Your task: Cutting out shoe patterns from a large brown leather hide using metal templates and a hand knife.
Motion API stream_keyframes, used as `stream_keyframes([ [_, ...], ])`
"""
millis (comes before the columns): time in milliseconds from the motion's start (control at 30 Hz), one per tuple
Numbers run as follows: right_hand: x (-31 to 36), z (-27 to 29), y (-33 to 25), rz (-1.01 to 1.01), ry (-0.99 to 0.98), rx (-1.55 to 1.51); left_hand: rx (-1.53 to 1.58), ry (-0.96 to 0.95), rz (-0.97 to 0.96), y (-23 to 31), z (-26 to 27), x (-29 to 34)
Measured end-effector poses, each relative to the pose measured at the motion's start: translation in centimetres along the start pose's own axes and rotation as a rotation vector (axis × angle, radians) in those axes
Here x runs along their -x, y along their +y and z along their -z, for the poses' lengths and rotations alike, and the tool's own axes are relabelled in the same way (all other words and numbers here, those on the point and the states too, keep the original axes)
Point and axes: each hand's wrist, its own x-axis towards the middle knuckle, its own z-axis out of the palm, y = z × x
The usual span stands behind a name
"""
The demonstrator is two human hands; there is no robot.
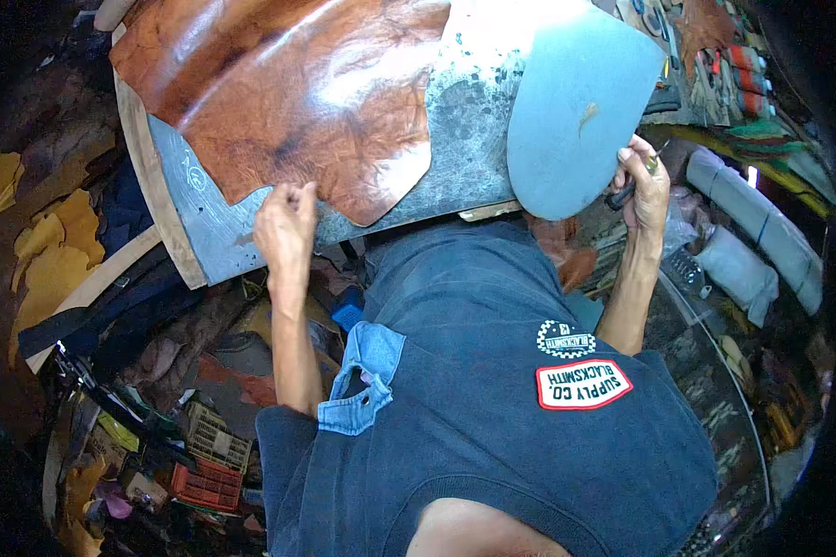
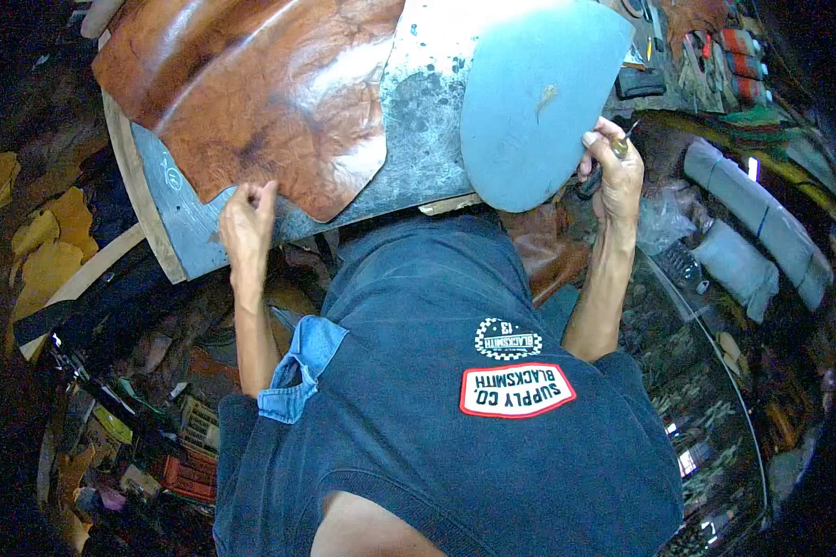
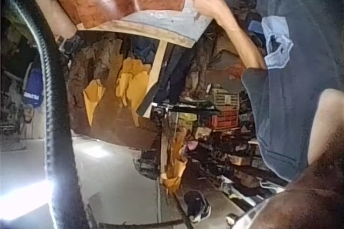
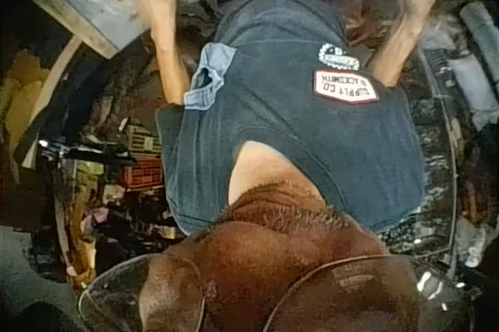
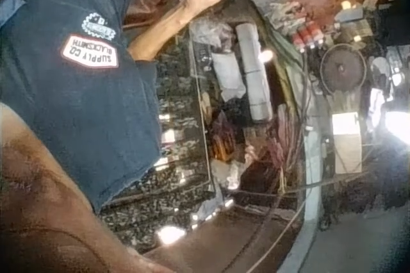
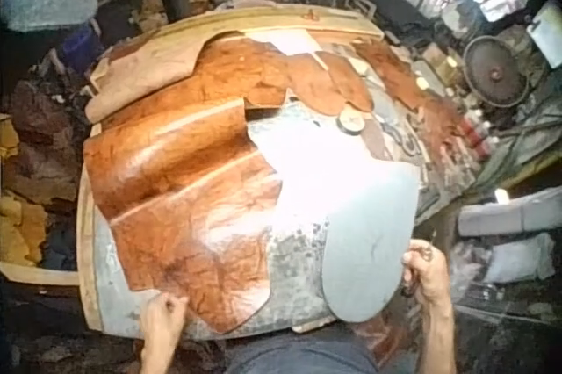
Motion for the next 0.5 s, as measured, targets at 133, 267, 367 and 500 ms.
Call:
stream_keyframes([
  [133,0.6,-0.4,1.0,0.013,0.050,-0.133,0.004,0.128,-0.572,6.9,-3.3,0.9],
  [267,0.7,-1.0,0.9,0.018,0.045,-0.177,-0.006,0.195,-0.616,9.4,-6.4,0.1],
  [367,1.0,-0.9,1.0,0.017,0.038,-0.212,0.086,0.226,-0.710,9.3,-7.0,0.0],
  [500,1.5,-0.8,1.0,0.036,0.026,-0.231,0.160,0.140,-0.625,8.3,-5.7,-1.3],
])
